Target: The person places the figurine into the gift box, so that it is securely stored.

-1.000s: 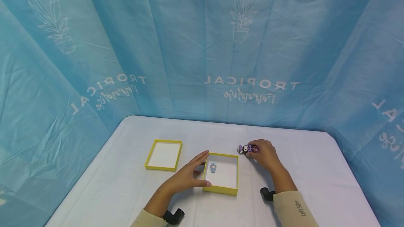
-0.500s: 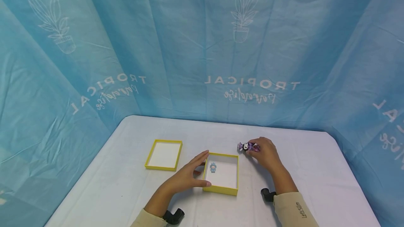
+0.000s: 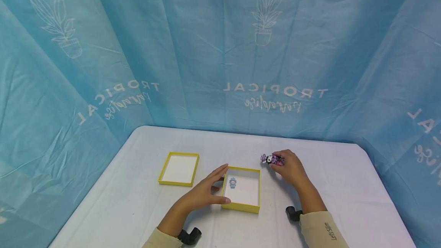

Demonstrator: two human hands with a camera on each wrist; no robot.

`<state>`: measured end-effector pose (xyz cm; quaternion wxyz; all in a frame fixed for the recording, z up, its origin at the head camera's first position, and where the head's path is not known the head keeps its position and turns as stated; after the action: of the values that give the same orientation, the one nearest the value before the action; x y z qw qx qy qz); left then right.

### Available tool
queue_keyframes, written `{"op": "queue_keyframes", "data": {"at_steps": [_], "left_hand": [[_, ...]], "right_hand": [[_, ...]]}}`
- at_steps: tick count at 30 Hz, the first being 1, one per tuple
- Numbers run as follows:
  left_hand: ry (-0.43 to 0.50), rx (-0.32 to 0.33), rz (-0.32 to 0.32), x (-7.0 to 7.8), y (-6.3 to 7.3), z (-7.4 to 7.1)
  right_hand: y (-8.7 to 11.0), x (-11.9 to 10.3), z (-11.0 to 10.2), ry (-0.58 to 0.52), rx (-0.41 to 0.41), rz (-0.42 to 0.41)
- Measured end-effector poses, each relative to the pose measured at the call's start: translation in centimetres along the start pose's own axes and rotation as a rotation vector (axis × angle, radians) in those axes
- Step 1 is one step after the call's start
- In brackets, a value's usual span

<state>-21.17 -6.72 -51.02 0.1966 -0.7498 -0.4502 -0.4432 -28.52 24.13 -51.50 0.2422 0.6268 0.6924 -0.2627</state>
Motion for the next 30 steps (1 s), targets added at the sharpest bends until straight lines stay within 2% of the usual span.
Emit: {"op": "queue_keyframes", "data": {"at_steps": [10, 20, 30], "left_hand": [[0.004, 0.002, 0.002, 0.0, 0.0, 0.0], [0.01, -0.001, 0.001, 0.0, 0.1, 0.0], [-0.001, 0.005, -0.017, -0.1, 0.0, 0.0]], "right_hand": [[0.2, -0.2, -0.2, -0.048, -0.006, -0.001], [0.6, -0.1, -0.6, -0.122, 0.037, 0.014], [1.6, -1.1, -0.9, -0.189, 0.064, 0.002]]}}
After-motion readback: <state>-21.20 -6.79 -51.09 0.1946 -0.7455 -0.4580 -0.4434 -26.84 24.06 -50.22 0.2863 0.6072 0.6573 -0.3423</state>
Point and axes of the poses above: each hand's wrist, its own y-axis away from the middle knuckle, its own z-axis out of the palm, x = y × z, the point moved 5 cm from there along -y, towards the middle knuckle, and after that the axes turned 3 degrees about -y, right-handed, at the moved point
